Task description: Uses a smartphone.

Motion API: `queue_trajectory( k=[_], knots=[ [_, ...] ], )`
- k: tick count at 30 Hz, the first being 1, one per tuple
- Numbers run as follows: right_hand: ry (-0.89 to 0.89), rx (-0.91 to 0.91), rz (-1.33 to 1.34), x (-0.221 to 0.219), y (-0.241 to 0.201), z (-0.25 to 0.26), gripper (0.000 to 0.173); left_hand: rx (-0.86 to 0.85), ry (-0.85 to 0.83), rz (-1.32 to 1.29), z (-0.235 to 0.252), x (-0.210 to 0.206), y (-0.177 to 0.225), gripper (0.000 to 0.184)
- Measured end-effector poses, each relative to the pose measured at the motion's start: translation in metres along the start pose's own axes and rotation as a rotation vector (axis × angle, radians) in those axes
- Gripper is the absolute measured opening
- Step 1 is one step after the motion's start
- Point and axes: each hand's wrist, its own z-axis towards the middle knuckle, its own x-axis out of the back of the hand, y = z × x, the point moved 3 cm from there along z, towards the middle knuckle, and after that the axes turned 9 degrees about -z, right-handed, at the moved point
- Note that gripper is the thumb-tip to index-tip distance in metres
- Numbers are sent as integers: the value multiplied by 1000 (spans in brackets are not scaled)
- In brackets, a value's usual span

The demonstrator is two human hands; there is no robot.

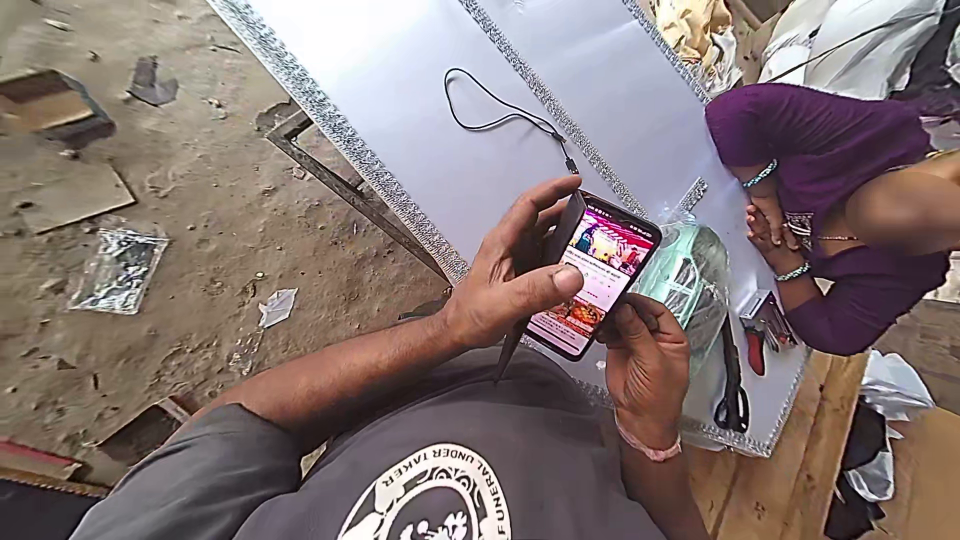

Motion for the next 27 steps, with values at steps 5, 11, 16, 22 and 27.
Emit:
queue_trajectory(
  k=[5,11,16,22,27],
  knots=[
    [-24,35,21,-8,-7,-16,15,-18,7,-2,-18,-5,15,82],
    [-26,32,32,-19,-9,-29,15,-23,-9,-20,-32,-3,31,82],
    [-23,-2,70,-31,-5,-35,15,25,-27,-97,-39,4,46,81],
    [-55,-23,96,-52,-3,-42,15,4,0,-75,-54,12,66,80],
    [-157,-9,63,-63,-9,-42,16,-87,27,-50,-71,14,78,79]
  ],
)
